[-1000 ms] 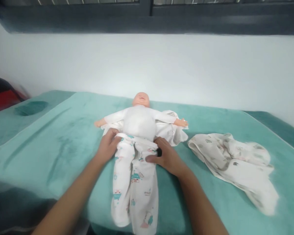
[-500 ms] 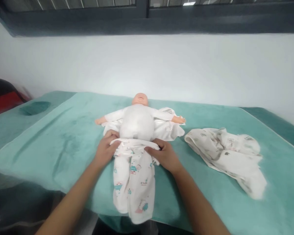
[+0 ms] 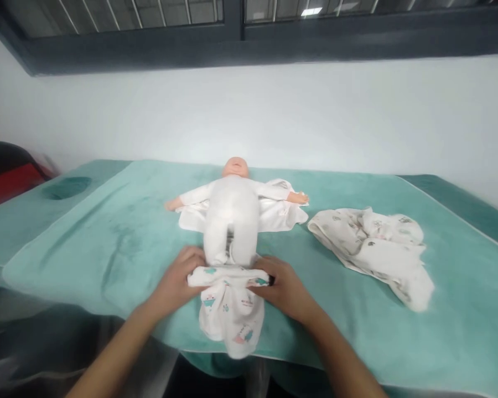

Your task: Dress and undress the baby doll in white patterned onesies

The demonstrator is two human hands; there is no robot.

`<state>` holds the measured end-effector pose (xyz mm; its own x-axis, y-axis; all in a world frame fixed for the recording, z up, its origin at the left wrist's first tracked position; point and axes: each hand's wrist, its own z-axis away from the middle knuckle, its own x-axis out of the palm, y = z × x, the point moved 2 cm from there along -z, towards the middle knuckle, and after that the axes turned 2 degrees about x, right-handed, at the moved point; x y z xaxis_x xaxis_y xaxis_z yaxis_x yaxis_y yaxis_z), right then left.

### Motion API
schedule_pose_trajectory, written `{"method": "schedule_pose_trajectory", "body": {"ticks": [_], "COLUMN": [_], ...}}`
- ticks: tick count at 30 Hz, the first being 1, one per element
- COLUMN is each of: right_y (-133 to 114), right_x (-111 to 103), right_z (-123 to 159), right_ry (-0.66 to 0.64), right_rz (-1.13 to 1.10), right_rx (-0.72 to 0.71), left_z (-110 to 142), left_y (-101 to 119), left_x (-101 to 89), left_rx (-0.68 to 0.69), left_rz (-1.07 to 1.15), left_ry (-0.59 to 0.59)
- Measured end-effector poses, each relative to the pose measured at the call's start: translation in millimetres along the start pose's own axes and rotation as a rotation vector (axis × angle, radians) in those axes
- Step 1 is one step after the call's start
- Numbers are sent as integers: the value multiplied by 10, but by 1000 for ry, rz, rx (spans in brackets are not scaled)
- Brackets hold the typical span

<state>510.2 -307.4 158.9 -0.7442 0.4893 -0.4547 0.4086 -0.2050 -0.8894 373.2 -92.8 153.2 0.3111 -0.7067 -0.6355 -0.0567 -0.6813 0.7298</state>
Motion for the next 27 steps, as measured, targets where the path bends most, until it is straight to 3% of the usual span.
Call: {"method": "schedule_pose_trajectory", "body": {"ticks": [2, 5, 8, 10, 13, 16, 19, 22, 25, 27], "right_y": [18, -11, -127, -235, -355, -361, -341, -419, -532, -553], "right_x": [50, 134, 154, 150, 237, 446, 581, 504, 336, 248], "right_z": [34, 75, 187, 322, 563, 727, 765, 758, 759, 730], "right_ry": [-33, -60, -41, -52, -78, 9, 105, 27, -140, -169], "right_rz": [-237, -694, -793, -651, -228, 234, 433, 217, -262, -530], "right_rx": [91, 252, 313, 243, 40, -166, -183, -13, 183, 277], "left_z": [57, 126, 210, 296, 475, 647, 735, 720, 664, 619], "left_y": [59, 166, 317, 407, 487, 517, 548, 654, 801, 851], "left_x": [22, 18, -29, -51, 8, 130, 143, -30, -241, -308], "left_rx": [-143, -469, -639, -668, -611, -418, -324, -346, -411, -509], "left_rz": [44, 362, 683, 794, 748, 455, 106, 107, 490, 769], "left_ry": [30, 65, 60, 48, 4, -35, -74, -153, -227, -233]}}
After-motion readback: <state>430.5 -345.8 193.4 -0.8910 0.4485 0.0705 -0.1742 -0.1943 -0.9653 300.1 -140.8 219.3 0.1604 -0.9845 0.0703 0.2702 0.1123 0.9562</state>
